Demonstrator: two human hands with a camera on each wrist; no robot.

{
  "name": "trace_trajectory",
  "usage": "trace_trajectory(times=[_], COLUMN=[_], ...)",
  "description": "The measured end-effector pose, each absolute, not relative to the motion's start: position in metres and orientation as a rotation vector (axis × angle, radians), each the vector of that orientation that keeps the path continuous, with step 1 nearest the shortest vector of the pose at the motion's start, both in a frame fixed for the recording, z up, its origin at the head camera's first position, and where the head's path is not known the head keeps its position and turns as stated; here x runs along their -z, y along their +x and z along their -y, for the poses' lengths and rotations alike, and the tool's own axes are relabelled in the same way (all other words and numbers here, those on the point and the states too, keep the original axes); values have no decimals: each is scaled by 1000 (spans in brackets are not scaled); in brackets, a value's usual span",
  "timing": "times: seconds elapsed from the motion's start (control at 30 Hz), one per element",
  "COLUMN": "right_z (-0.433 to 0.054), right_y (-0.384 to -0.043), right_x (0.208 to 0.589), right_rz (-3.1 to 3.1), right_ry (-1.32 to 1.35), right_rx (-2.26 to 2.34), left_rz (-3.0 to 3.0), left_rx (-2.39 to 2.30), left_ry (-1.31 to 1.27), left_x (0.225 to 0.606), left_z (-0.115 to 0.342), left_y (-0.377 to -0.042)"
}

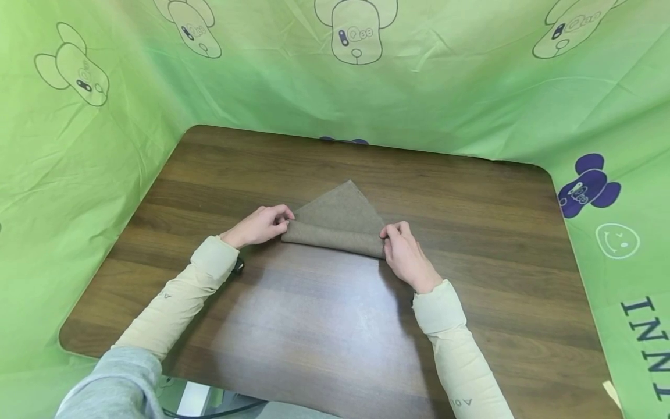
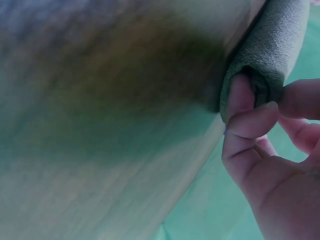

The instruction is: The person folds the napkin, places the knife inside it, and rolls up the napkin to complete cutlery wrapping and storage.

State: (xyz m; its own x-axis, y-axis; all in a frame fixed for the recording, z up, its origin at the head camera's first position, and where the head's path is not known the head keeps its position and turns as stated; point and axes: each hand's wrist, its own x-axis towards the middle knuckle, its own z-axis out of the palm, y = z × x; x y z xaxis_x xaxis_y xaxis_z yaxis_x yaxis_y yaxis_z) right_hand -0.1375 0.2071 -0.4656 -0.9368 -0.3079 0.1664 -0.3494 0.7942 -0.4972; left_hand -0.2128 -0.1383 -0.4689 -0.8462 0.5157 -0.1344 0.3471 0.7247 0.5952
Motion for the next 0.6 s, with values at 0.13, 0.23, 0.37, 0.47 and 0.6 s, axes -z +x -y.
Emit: trace_trajectory(times=[0.13,0.23,0.37,0.47,0.6], right_z=[-207,-207,-206,-205,-205], right_y=[-138,-137,-137,-137,-138], right_x=[465,464,464,464,464], right_rz=[2921,2921,2925,2935,2945], right_ry=[520,514,494,478,455], right_rx=[-822,-819,-819,-822,-822], left_rz=[-2646,-2651,-2656,-2659,-2657], left_rx=[-819,-818,-816,-798,-782], left_ry=[670,664,651,649,653], left_x=[469,469,470,471,470], left_z=[137,137,137,137,136], left_y=[-213,-213,-213,-213,-213])
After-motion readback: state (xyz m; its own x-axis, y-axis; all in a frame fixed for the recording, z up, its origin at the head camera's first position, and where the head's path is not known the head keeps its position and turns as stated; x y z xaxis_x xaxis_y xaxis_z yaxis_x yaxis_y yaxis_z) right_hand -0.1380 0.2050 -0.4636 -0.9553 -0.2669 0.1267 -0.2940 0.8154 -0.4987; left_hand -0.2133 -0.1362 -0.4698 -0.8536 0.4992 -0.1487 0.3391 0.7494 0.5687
